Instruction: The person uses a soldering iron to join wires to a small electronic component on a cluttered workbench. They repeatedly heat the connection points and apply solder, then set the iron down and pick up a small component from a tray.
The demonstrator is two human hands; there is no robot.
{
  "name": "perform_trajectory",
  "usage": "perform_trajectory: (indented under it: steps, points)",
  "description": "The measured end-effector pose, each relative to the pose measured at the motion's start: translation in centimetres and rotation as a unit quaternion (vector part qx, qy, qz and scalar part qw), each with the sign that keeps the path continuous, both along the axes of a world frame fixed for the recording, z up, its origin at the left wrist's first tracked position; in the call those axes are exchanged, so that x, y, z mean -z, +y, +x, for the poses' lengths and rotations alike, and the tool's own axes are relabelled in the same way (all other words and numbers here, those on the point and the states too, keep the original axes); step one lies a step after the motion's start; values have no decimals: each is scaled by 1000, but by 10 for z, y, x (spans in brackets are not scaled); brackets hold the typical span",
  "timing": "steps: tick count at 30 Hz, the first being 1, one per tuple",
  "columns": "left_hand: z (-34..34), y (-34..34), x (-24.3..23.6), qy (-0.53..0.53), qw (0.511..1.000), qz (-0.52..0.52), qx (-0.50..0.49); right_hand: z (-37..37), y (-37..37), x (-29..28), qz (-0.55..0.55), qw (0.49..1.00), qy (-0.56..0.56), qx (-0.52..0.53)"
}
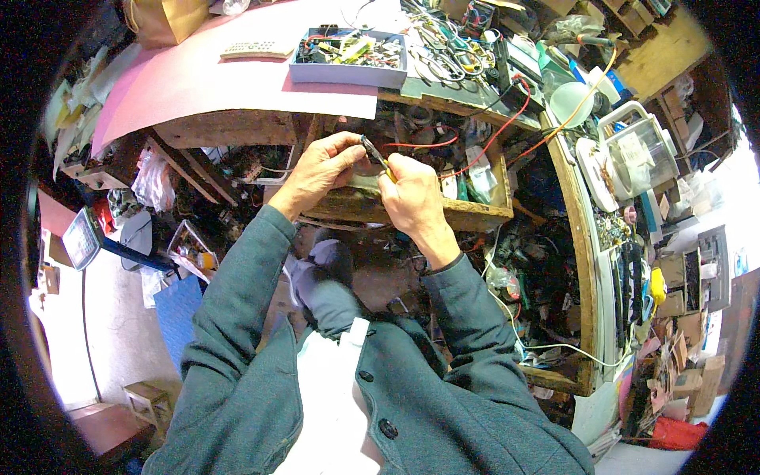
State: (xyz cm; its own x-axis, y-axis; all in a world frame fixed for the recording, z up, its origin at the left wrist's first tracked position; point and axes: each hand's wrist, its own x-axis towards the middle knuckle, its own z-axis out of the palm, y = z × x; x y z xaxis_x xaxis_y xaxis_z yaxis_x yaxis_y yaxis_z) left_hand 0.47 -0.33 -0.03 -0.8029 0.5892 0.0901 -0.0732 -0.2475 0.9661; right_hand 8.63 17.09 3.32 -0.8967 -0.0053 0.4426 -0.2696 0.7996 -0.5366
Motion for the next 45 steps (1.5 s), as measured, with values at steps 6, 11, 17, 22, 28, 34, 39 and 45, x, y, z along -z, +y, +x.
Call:
perform_trajectory:
  steps: [6, 11, 17, 22, 28, 34, 39, 45]
  points:
    - [-1, -2, -1, -4, 1000, -5, 5, -4, 6, 3, -286, 940, -184, -36]
    - [-2, -1, 0, -26, 999, -3, 18, -4, 11, 2, -314, 923, -209, -82]
    - [-1, -1, -3, -18, 1000, 7, 7, 2, 5, 2, -77, 994, -65, -46]
    - [-3, 1, 3, 0, 1000, 13, -9, 4, 13, 7, -124, 990, -65, -18]
    - [-3, 2, 4, 13, 1000, 2, -26, 9, 15, -1, -117, 990, -53, 57]
    - [-3, 6, 8, 101, 993, -16, -60, 14, 11, -9, 7, 999, -15, 32]
    - [-3, 5, 9, 131, 988, -42, -76, 18, 15, -12, 146, 988, 4, 55]
    - [-3, 4, 9, 156, 981, -77, -85, 16, 14, -19, 141, 989, 29, 39]
